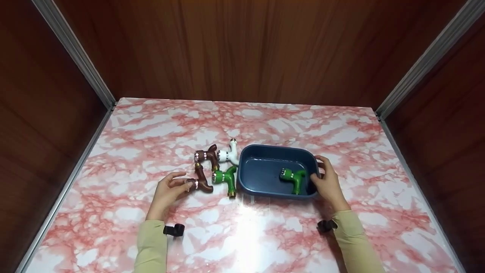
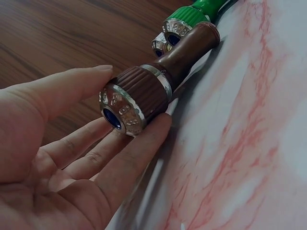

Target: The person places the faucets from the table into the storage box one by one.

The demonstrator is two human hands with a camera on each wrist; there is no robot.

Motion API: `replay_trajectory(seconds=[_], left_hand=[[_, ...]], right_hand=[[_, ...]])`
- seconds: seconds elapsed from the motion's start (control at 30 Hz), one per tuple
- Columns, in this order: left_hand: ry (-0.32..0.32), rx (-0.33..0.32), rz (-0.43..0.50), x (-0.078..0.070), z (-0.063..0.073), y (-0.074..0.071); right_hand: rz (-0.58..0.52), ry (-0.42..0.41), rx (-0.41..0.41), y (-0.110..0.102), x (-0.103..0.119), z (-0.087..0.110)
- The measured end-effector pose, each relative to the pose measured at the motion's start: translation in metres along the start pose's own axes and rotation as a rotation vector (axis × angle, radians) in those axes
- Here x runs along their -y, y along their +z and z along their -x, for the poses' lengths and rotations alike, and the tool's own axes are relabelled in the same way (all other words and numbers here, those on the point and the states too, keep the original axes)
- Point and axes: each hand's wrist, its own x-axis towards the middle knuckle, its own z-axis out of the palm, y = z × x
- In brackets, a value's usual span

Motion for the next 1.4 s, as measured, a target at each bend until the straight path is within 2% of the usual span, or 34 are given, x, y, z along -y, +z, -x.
replay_trajectory(seconds=[0.17, 0.4, 0.5, 0.9, 1.2, 1.4], left_hand=[[0.005, -0.005, 0.013, -0.001, 0.001, 0.001], [-0.028, -0.017, 0.091, 0.0, 0.002, 0.0], [-0.019, -0.021, 0.103, -0.001, 0.002, 0.0], [0.021, -0.049, 0.086, -0.002, 0.006, -0.001], [-0.024, -0.023, 0.127, -0.013, 0.007, 0.001], [-0.01, 0.023, 0.195, -0.018, 0.009, 0.003]], right_hand=[[-0.002, 0.002, 0.001, -0.001, 0.016, 0.006], [-0.012, 0.005, -0.001, 0.0, 0.017, 0.006], [-0.017, 0.006, 0.004, -0.001, 0.017, 0.006], [-0.024, 0.014, 0.02, -0.002, 0.018, 0.007], [-0.022, 0.004, 0.018, -0.002, 0.017, 0.006], [-0.042, -0.001, 0.014, -0.002, 0.014, 0.005]])
